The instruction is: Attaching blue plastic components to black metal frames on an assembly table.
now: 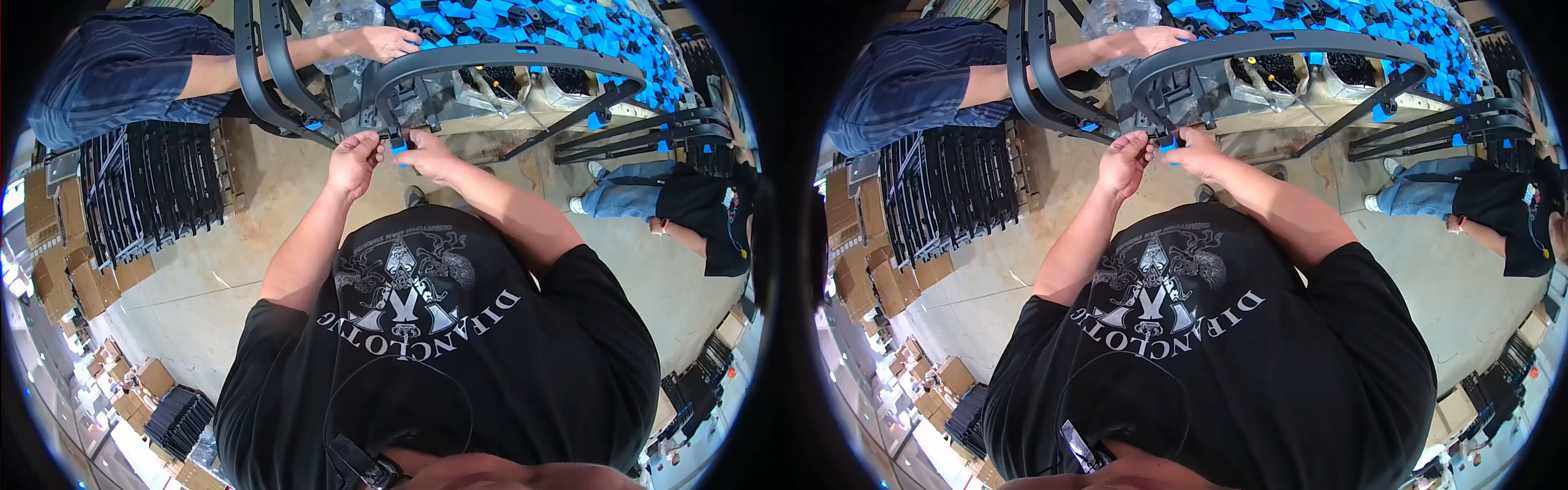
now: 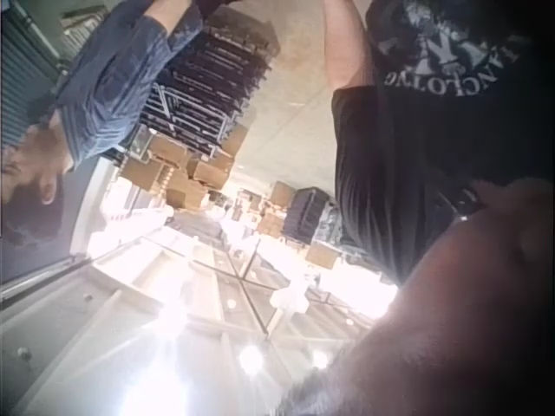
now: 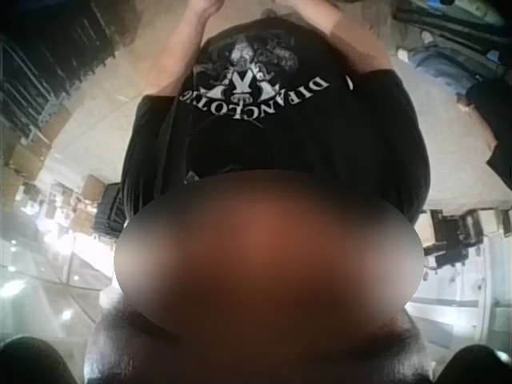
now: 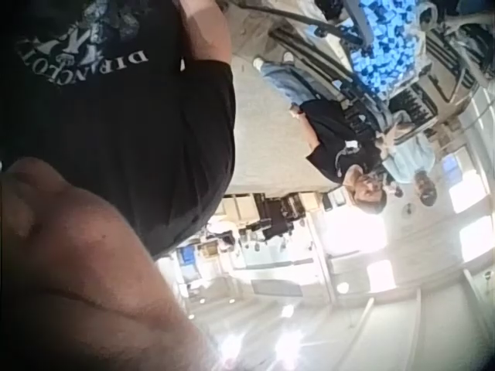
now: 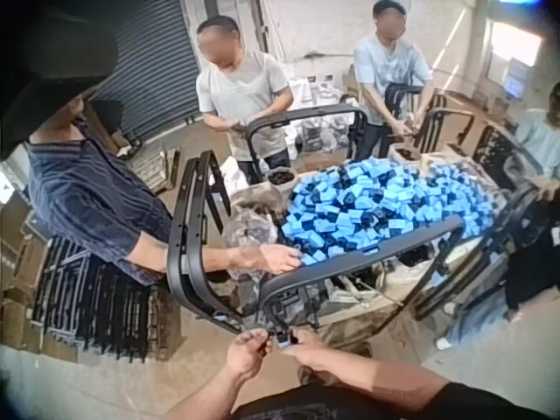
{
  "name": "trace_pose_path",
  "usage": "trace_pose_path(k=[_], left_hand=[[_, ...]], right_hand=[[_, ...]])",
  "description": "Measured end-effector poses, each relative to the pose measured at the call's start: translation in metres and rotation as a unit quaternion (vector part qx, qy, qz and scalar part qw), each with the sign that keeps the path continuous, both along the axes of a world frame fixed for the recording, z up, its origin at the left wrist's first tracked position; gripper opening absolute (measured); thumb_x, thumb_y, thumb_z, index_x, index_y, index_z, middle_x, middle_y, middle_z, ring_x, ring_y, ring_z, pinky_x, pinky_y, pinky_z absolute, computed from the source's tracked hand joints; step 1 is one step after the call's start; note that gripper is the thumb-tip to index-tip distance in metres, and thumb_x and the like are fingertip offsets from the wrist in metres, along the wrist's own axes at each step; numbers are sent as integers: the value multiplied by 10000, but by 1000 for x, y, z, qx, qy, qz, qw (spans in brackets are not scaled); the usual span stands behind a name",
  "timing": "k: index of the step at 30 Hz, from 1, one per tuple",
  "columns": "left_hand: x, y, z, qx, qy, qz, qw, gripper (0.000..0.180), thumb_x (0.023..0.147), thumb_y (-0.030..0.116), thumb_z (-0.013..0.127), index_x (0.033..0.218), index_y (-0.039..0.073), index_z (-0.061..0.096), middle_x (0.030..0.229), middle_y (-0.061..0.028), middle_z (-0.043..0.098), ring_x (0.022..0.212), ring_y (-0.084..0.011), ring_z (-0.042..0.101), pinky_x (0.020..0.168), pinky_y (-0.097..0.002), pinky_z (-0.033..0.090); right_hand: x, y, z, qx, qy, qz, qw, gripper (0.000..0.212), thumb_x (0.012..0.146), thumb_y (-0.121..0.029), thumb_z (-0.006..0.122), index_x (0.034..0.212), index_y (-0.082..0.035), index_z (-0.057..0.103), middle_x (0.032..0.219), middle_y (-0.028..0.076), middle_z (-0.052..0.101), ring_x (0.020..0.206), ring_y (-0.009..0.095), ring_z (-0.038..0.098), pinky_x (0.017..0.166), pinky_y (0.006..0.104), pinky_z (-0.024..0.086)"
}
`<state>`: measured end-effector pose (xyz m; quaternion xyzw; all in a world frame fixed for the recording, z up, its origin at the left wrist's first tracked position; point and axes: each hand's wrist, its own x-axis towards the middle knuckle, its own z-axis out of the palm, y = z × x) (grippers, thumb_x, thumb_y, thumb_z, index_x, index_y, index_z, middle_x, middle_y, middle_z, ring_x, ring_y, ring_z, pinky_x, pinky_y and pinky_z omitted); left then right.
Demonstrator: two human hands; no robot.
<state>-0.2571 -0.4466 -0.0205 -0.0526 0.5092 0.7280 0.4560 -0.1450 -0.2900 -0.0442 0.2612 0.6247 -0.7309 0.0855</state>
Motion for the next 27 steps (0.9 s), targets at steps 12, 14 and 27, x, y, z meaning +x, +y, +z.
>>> trace_pose_path(k=[12, 14, 27], left_hand=[[2, 9, -3, -1, -76, -28, 997, 192, 1006, 237, 660, 902, 78, 680, 794, -12, 668, 647, -97, 556, 586, -251, 446], [1, 12, -5, -90, 29, -39, 995, 230, 1002, 265, 664, 906, 57, 691, 785, -39, 679, 638, -123, 573, 588, -281, 464], [53, 16, 37, -357, 496, -222, 760, 488, 971, 124, 555, 1406, -89, 496, 1085, -215, 692, 993, -350, 683, 885, -387, 532]], right_hand=[[14, 1, -4, -157, 11, -54, 986, 344, 828, -175, 751, 1111, 10, 685, 1000, 56, 675, 879, 130, 611, 761, 298, 501], [14, 0, -4, -164, -6, -33, 986, 323, 849, -176, 742, 1114, 0, 689, 1002, 47, 678, 892, 131, 616, 766, 291, 502], [19, 3, 4, -175, -20, -68, 982, 290, 883, -172, 695, 1136, -28, 693, 1041, 43, 701, 946, 129, 638, 795, 293, 517]])
